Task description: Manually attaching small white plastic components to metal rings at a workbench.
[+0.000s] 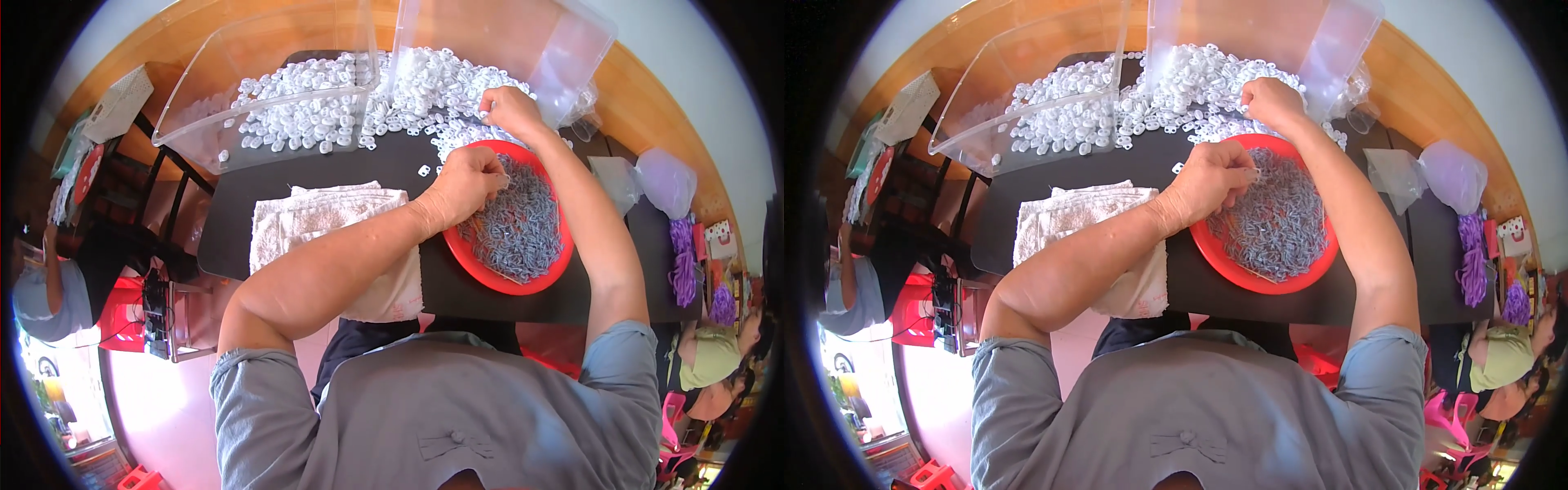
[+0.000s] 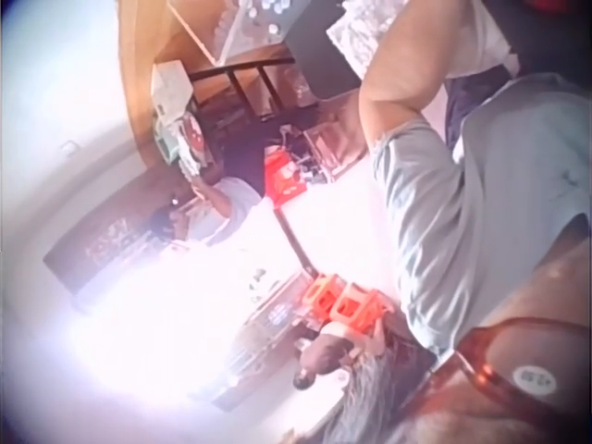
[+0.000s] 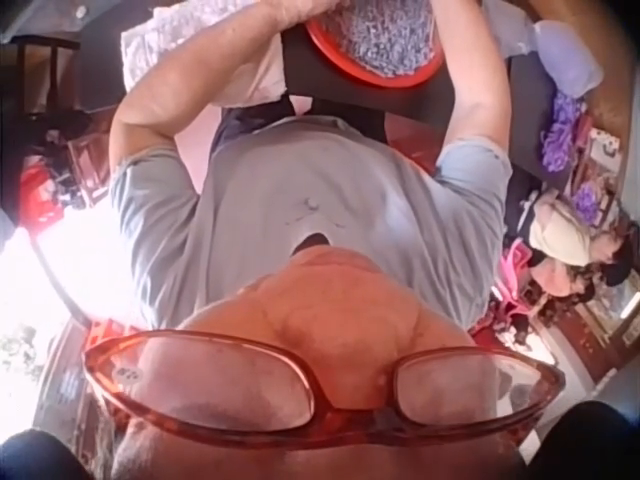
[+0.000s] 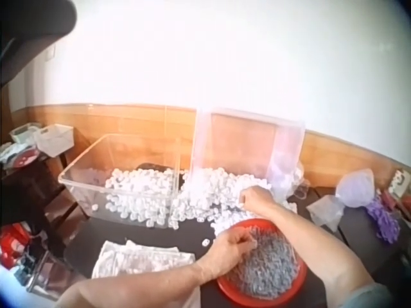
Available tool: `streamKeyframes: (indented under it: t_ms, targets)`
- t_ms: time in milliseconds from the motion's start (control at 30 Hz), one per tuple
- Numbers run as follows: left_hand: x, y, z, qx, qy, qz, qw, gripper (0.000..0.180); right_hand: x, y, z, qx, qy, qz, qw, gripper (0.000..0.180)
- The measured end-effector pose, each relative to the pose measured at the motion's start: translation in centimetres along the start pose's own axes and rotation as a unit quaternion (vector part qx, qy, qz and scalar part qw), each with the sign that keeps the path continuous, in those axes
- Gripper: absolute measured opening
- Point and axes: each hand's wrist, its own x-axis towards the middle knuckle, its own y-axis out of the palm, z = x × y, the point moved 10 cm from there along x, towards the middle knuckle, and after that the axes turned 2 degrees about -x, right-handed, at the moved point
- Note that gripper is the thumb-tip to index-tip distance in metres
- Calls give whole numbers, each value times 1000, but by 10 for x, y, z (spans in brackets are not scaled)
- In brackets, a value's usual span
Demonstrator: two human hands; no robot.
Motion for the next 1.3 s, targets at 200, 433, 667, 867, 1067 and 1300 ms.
streamKeyframes:
  t_ms: [200, 433, 667, 867, 1067, 1300]
  targets:
    - [-1, -5, 8, -76, -39, -27, 996, 12, -50, -20, -14, 395, 82, 30, 914, 14]
    - [-11, -3, 0, -103, -41, -54, 992, 13, -140, -32, 0, 622, 124, 20, 773, 17]
    - [-19, 4, -12, -93, -14, -64, 993, 14, -162, -31, 0, 646, 112, -45, 754, 16]
    - [-19, -2, -12, -88, -3, -88, 992, 14, -164, -31, 6, 635, 111, -56, 762, 16]
    - [-20, -4, -16, -71, 16, -91, 993, 16, -164, -35, 13, 612, 94, -77, 781, 15]
    - [-21, -4, -15, -56, 14, -97, 994, 17, -165, -37, 20, 598, 89, -93, 791, 13]
